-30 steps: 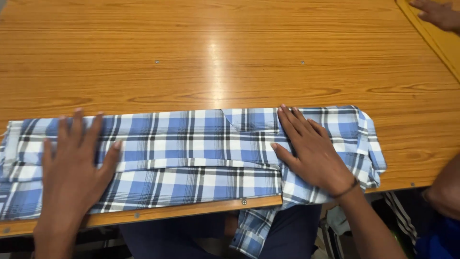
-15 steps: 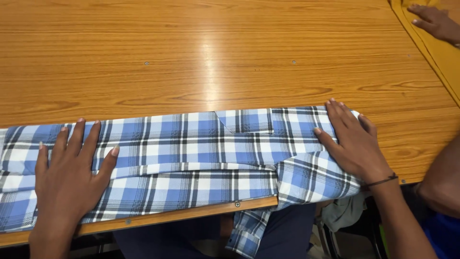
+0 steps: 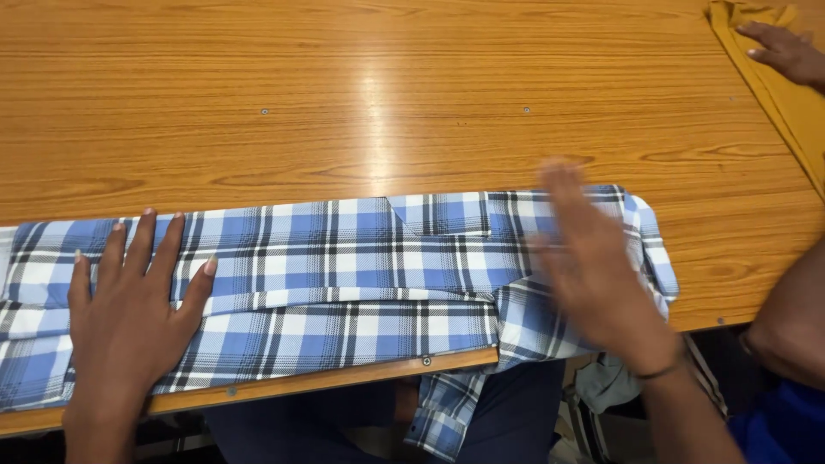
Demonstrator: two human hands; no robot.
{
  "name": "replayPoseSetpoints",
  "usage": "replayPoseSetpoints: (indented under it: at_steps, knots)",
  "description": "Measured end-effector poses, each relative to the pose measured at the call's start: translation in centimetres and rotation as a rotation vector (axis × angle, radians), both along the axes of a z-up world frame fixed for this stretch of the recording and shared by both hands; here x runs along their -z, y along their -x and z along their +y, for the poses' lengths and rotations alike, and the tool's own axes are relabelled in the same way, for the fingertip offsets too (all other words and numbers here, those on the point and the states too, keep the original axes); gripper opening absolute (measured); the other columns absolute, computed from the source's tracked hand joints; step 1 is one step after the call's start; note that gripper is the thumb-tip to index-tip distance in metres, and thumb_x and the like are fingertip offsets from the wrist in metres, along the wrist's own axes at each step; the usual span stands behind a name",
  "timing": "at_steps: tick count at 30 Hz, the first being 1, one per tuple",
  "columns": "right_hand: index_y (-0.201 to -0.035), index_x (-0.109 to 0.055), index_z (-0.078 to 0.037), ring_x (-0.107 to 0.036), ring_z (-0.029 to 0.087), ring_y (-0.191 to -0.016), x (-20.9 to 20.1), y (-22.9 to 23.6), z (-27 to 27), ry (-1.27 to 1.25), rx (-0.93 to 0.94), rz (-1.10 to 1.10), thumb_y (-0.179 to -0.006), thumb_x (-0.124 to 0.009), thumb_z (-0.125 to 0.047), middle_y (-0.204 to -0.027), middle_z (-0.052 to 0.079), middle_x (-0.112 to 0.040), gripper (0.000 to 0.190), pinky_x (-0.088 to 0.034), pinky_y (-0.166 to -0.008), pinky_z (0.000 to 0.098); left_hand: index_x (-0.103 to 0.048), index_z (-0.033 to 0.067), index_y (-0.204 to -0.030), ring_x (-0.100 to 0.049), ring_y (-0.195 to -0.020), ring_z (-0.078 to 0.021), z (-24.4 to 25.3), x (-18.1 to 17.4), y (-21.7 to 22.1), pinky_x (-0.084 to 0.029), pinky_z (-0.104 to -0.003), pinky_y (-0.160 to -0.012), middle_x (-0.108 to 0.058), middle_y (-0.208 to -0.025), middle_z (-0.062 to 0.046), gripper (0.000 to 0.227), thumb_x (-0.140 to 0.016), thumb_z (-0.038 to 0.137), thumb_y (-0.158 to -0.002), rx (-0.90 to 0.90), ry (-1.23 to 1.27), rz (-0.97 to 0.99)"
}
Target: Folding a blue and white plaid shirt on a wooden table.
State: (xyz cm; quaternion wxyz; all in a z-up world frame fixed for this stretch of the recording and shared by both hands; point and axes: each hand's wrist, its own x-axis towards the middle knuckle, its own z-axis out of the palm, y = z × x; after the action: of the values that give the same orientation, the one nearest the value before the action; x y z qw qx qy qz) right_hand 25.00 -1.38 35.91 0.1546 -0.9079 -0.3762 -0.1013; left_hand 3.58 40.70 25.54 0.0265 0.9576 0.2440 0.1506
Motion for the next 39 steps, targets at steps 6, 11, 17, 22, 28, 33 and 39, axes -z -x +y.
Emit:
replayPoseSetpoints:
  at_steps: [6,11,17,22,28,33,39]
  knots:
    - [-0.165,-0.010,-0.013,-0.005,0.027,-0.160,4.6,0.5,2.8,0.245,-0.193,0.186,-0.104,-0.025,-0.058,-0.173,0.005,-0.012,0.076,-0.012,-0.127,0.0505,-0.042,0.0249,-0.158,-0.024,-0.155,-0.0320,0.7,0.8,0.0,-0.011,-0.057,-0.124,-0.034,-0.166,-0.010,0.075,-0.029,0.072,-0.101,-0.008,-0.031,0.022]
    - [-0.164,-0.011,-0.019,-0.004,0.026,-0.158,4.9,-2.0,-0.8,0.380,-0.081,0.241,-0.097,-0.018,-0.072,-0.172,0.006,-0.010,0.087,-0.008,-0.122,0.0532,-0.041,0.0246,-0.159,-0.024,-0.155,-0.0329,0.7,0.8,0.0,-0.011,-0.058,-0.123,-0.033,-0.168,-0.010,0.075,-0.029,0.071,-0.101,0.014,-0.007,0.021]
    - [-0.164,-0.019,-0.025,-0.010,0.025,-0.157,5.5,-5.2,-6.4,0.441,0.172,0.103,-0.094,-0.025,-0.074,-0.171,0.002,-0.018,0.086,-0.010,-0.121,0.0550,-0.043,0.0246,-0.160,-0.025,-0.156,-0.0334,0.7,1.1,0.1,-0.011,-0.058,-0.125,-0.034,-0.168,-0.011,0.075,-0.031,0.070,-0.101,-0.014,-0.026,0.023]
    - [-0.162,-0.032,-0.022,-0.019,0.026,-0.155,6.0,-5.5,-6.9,0.275,0.179,0.032,-0.096,-0.038,-0.069,-0.168,0.007,-0.027,0.081,-0.013,-0.120,0.0503,-0.044,0.0196,-0.159,-0.025,-0.157,-0.0320,1.4,2.2,0.4,-0.004,-0.070,-0.123,-0.035,-0.168,-0.012,0.076,-0.031,0.071,-0.104,-0.037,-0.078,0.024]
    - [-0.161,-0.035,-0.021,-0.022,0.024,-0.156,5.8,-4.6,-6.6,0.193,0.152,-0.004,-0.101,-0.035,-0.064,-0.167,0.006,-0.033,0.074,-0.015,-0.120,0.0468,-0.037,0.0124,-0.161,-0.023,-0.157,-0.0394,4.5,2.6,1.0,-0.005,-0.071,-0.114,-0.035,-0.168,-0.020,0.080,-0.028,0.071,-0.106,-0.259,-0.130,0.200]
    - [-0.160,-0.040,-0.025,-0.025,0.023,-0.156,6.1,-4.5,-6.5,0.141,0.157,0.001,-0.107,-0.030,-0.052,-0.167,0.005,-0.036,0.060,-0.016,-0.120,0.0464,-0.035,0.0049,-0.157,-0.053,-0.128,-0.0396,-10.1,-7.4,-7.9,-0.031,-0.065,-0.107,-0.048,-0.149,-0.023,0.075,-0.051,0.050,-0.099,0.134,0.135,0.268]
    - [-0.159,-0.042,-0.027,-0.027,0.022,-0.156,6.5,-4.4,-7.1,0.113,0.177,0.002,-0.110,-0.028,-0.041,-0.167,0.003,-0.037,0.053,-0.016,-0.122,0.0475,-0.028,0.0046,-0.156,-0.021,-0.155,-0.0357,-26.8,-3.4,-19.0,-0.011,-0.060,-0.121,-0.026,-0.168,-0.016,0.070,-0.041,0.047,-0.101,0.773,0.148,0.039]
